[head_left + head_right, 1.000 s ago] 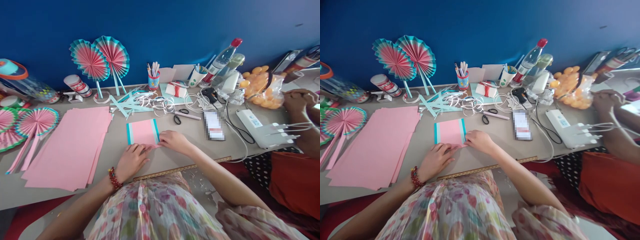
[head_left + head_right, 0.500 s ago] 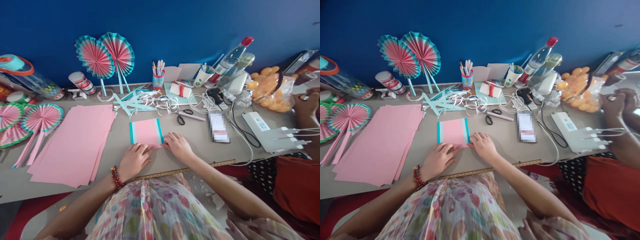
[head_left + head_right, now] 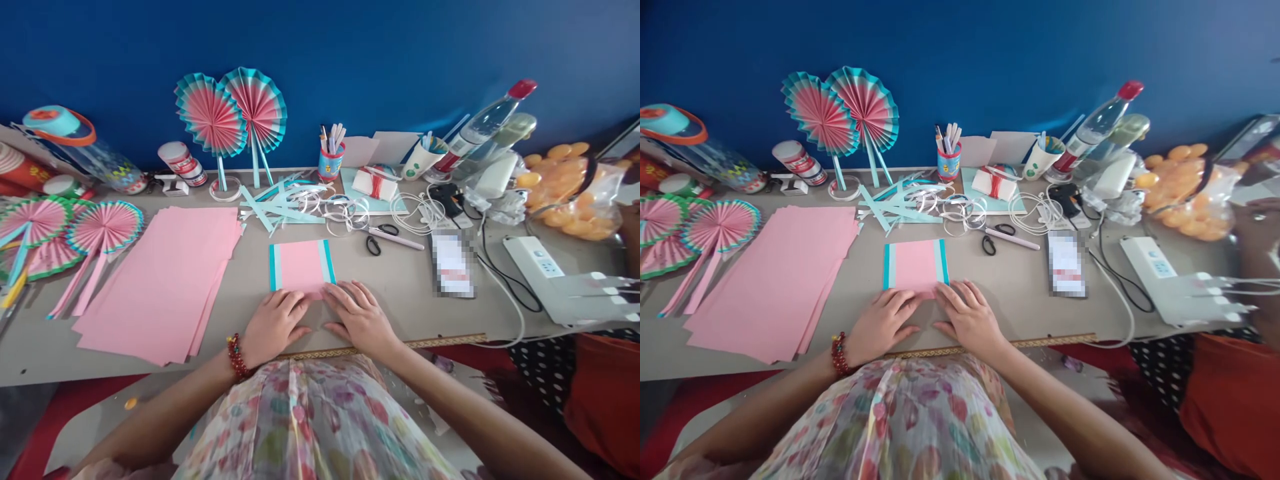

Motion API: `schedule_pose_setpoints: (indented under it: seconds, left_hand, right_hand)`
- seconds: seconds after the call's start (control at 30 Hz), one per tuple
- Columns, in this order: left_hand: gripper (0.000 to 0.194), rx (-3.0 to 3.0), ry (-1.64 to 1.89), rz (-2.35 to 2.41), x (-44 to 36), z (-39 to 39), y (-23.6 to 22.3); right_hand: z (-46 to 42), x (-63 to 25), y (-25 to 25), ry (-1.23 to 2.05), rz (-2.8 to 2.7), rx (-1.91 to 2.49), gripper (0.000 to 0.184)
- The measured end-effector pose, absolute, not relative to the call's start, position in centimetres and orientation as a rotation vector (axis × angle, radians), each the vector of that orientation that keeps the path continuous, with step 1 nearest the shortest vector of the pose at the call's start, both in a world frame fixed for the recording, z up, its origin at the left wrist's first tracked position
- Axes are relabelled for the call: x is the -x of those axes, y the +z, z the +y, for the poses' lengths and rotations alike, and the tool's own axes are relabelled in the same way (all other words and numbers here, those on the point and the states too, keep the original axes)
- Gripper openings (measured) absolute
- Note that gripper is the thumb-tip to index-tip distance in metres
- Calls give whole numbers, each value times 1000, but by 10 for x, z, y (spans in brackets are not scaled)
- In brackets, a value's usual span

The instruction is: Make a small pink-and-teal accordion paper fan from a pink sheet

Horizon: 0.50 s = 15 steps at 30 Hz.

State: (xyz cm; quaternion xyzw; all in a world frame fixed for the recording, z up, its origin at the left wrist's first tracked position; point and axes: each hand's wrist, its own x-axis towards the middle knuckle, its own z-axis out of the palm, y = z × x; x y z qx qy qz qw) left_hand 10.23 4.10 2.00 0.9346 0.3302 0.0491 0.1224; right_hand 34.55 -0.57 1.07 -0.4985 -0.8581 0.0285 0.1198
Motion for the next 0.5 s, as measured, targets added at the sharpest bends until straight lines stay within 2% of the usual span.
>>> schedule_pose_setpoints:
  seconds: [0.17, 0.4, 0.5]
  left_hand:
    - [66, -2786, 140, 959, -80, 32, 15]
    - [91, -2859, 104, 976, -62, 22, 6]
    - [98, -2848, 93, 954, -62, 22, 6]
  right_hand:
    - [-6, -349, 9, 135, -2482, 1492, 54]
    - [-15, -349, 10, 190, -2552, 1584, 74]
    - [-15, -348, 11, 197, -2563, 1597, 75]
